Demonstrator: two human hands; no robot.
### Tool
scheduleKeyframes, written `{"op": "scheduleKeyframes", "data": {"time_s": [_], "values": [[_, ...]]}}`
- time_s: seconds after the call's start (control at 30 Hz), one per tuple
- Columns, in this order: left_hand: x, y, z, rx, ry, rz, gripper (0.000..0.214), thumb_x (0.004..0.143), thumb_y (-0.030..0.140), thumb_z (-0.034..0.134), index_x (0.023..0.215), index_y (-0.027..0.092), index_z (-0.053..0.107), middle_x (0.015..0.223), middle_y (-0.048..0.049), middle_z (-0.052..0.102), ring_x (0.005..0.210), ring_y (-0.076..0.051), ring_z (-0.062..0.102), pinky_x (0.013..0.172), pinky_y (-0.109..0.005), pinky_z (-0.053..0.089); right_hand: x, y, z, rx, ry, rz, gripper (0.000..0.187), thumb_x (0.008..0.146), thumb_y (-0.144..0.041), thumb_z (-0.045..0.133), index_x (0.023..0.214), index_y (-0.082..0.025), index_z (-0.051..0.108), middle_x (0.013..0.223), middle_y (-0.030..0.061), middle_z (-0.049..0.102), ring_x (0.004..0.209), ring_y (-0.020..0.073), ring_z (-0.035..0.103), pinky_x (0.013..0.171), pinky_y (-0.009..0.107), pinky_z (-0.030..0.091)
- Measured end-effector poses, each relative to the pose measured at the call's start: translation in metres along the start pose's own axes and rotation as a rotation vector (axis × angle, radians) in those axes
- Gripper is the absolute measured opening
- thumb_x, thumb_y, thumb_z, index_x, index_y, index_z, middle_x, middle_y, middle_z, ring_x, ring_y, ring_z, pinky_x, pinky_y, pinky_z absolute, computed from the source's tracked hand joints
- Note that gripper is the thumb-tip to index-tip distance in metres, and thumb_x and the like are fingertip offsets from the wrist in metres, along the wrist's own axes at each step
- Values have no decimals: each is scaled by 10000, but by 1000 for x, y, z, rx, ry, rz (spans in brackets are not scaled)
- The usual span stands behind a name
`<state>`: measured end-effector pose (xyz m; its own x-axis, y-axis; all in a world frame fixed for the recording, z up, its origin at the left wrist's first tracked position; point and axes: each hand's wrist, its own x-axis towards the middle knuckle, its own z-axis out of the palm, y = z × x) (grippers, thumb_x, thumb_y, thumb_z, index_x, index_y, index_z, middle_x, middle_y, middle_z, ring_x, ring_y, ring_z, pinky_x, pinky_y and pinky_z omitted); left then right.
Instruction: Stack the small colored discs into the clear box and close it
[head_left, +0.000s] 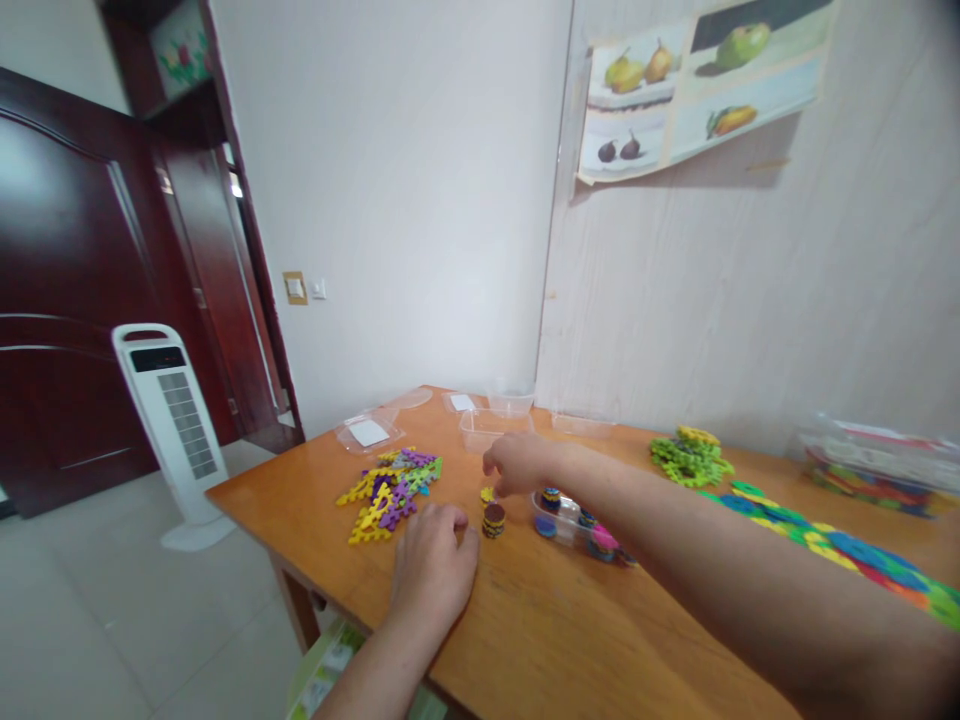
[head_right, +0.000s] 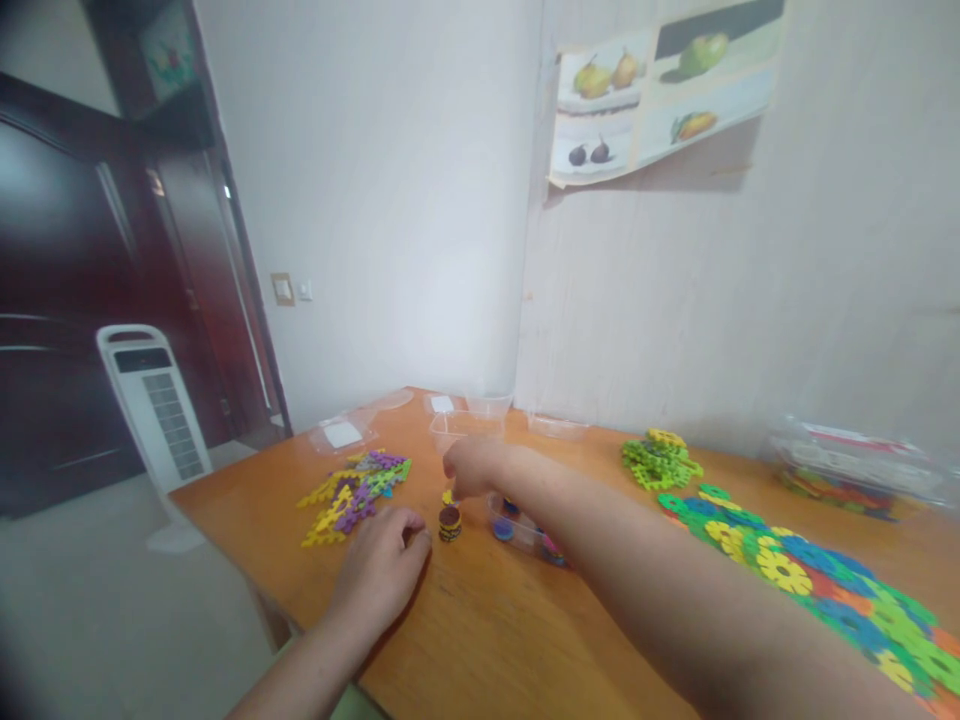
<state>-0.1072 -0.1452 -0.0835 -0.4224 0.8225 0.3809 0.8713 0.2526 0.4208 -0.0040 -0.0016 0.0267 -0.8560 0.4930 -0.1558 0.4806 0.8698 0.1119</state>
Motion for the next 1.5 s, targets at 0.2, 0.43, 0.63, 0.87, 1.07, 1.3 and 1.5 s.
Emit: {"op": "scheduleKeyframes", "data": {"time_s": [0.2, 0.43, 0.63, 0.87, 1.07, 1.3, 1.5], "values": [[-2, 1, -1, 2, 10, 18, 129, 854, 266, 516, 843, 214, 633, 892, -47, 618, 879, -197, 550, 728, -287, 354, 14, -8, 12, -62, -50, -30, 562, 626, -473, 738, 1129, -226, 695, 1122, 120, 698, 1014, 329, 630, 770, 360, 478], [-3, 1, -1, 1, 2, 1, 124, 850, 273, 525, 838, 215, 634, 897, -44, 621, 886, -194, 544, 729, -284, 347, 18, -7, 14, -43, -61, -18, 491, 657, -453, 729, 1095, -233, 702, 1072, 90, 713, 955, 294, 650, 731, 326, 478], [-2, 4, -4, -2, -16, -20, 119, 849, 264, 531, 836, 215, 638, 900, -45, 620, 886, -191, 545, 734, -283, 349, -5, 8, 0, 19, -16, 7, 487, 732, -431, 670, 1181, -243, 646, 1142, 70, 682, 978, 236, 638, 719, 269, 449], [-1, 2, -3, -2, -24, -16, 132, 866, 281, 524, 850, 218, 639, 916, -43, 625, 884, -184, 542, 738, -278, 350, -48, 43, -6, 50, -35, 50, 450, 703, -419, 663, 1116, -239, 661, 1074, 50, 692, 905, 227, 638, 631, 261, 412], [-1, 1, 0, 3, -8, -4, 124, 860, 278, 533, 845, 217, 640, 907, -42, 627, 871, -180, 544, 735, -278, 349, -58, 52, 10, 78, -99, 81, 466, 625, -395, 715, 1061, -232, 697, 1008, 54, 708, 876, 255, 641, 633, 282, 414], [0, 0, 1, 4, -13, -10, 114, 856, 271, 539, 856, 217, 639, 919, -41, 626, 875, -182, 543, 733, -278, 353, -57, 51, 8, 194, -136, 69, 355, 688, -356, 676, 1023, -241, 703, 987, 8, 722, 843, 183, 652, 621, 229, 429], [0, -3, 4, 4, 6, 12, 121, 862, 279, 528, 844, 218, 632, 901, -39, 623, 854, -178, 539, 722, -276, 345, -51, 49, -4, 183, -77, 163, 278, 725, -266, 572, 964, -207, 702, 1000, 59, 722, 889, 229, 645, 657, 272, 431]]}}
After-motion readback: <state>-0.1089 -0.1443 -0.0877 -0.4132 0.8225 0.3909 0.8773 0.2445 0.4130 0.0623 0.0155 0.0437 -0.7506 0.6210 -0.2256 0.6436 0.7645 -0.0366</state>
